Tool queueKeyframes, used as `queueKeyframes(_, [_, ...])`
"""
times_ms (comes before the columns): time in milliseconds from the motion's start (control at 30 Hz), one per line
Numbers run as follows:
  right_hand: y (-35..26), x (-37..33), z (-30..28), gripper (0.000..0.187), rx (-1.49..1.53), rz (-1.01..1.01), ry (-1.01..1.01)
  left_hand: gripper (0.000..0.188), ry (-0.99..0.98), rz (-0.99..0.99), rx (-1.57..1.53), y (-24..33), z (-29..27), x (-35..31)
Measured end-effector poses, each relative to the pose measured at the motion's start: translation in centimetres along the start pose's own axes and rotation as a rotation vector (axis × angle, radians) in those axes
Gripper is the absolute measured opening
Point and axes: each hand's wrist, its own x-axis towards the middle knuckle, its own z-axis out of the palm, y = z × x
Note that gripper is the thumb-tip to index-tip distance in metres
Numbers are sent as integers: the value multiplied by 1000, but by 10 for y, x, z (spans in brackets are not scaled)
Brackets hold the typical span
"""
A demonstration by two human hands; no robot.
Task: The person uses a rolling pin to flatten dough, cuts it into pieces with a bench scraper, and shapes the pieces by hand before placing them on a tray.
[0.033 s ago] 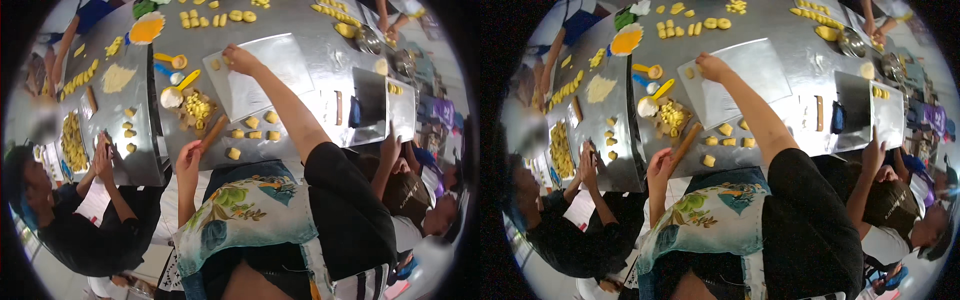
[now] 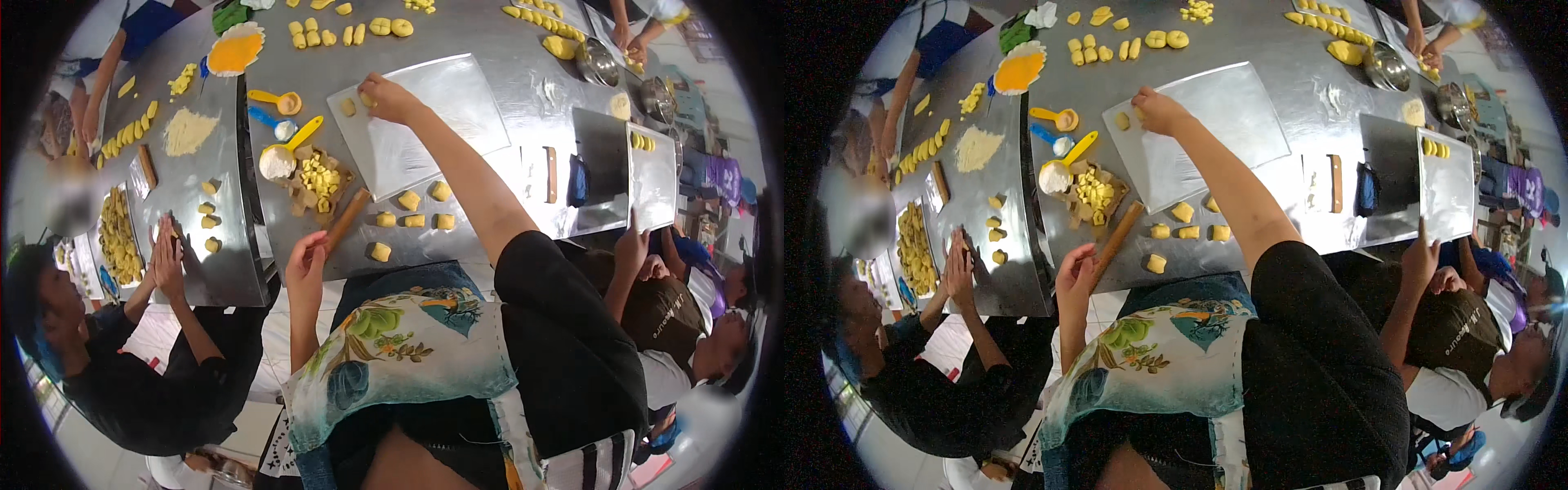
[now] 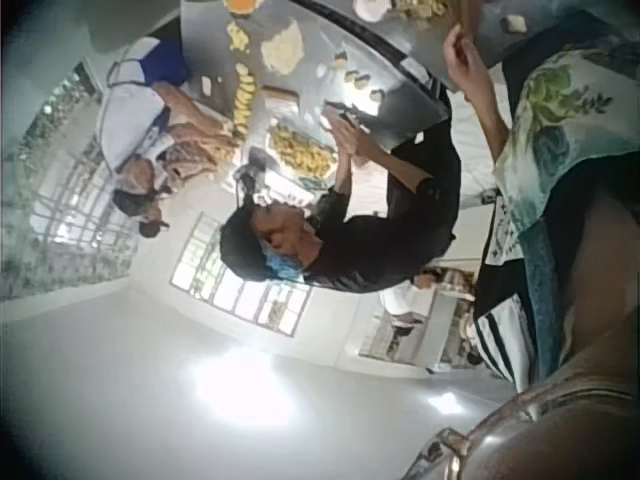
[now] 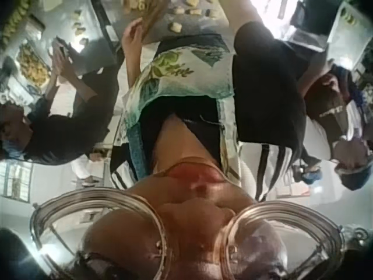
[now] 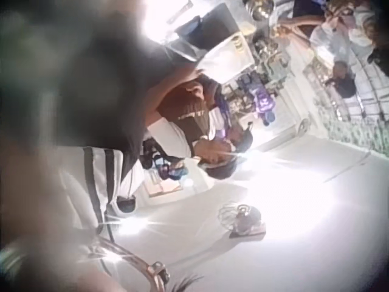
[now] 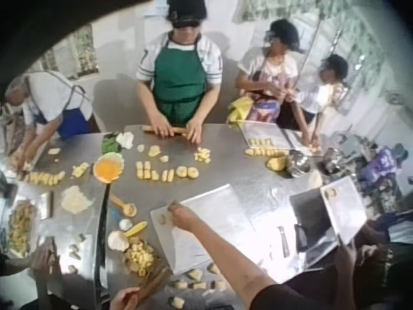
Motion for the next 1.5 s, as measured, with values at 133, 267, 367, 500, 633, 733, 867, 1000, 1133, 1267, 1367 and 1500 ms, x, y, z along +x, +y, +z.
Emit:
queueKeyframes(133, [13, -4, -4, 39, 17, 41, -37, 22, 4, -12, -18, 4, 4, 3])
queueKeyframes(267, [10, -6, -8, 31, 17, -46, 12, 22, 19, 22, 13, 6, 2, 3])
queueKeyframes(367, [5, -10, -13, 32, 52, -6, 56, 22, -5, 0, -13, 10, 2, 1])
queueKeyframes(500, [-2, -6, -17, 35, 34, 37, 8, 22, 22, -28, -66, 6, 1, -2])
queueKeyframes(633, [13, -1, -10, 38, -68, -22, -23, 22, 14, -35, -70, 3, 1, -1])
queueKeyframes(733, [10, 0, -11, 36, -117, -64, -11, 22, 33, -41, -99, -3, 1, -2])
queueKeyframes(867, [-3, -1, -21, 33, -112, -37, -98, 22, 57, -50, -129, -6, 0, -3])
queueKeyframes(1000, [-3, -2, -22, 33, -117, -40, -114, 22, 57, -32, -134, -10, 1, -3])
queueKeyframes(1133, [-9, -3, -23, 36, -80, -24, -69, 21, 50, -25, -132, -12, 0, -4])
queueKeyframes(1267, [-7, -5, -27, 40, -88, 5, -68, 23, 44, -4, -113, -11, -1, -7])
queueKeyframes(1367, [5, -3, -22, 41, -120, -55, -62, 23, 45, -24, -148, -17, -1, -7])
queueKeyframes(1500, [-5, -2, -15, 39, -77, -37, -63, 23, 58, -3, -112, -19, -2, -12])
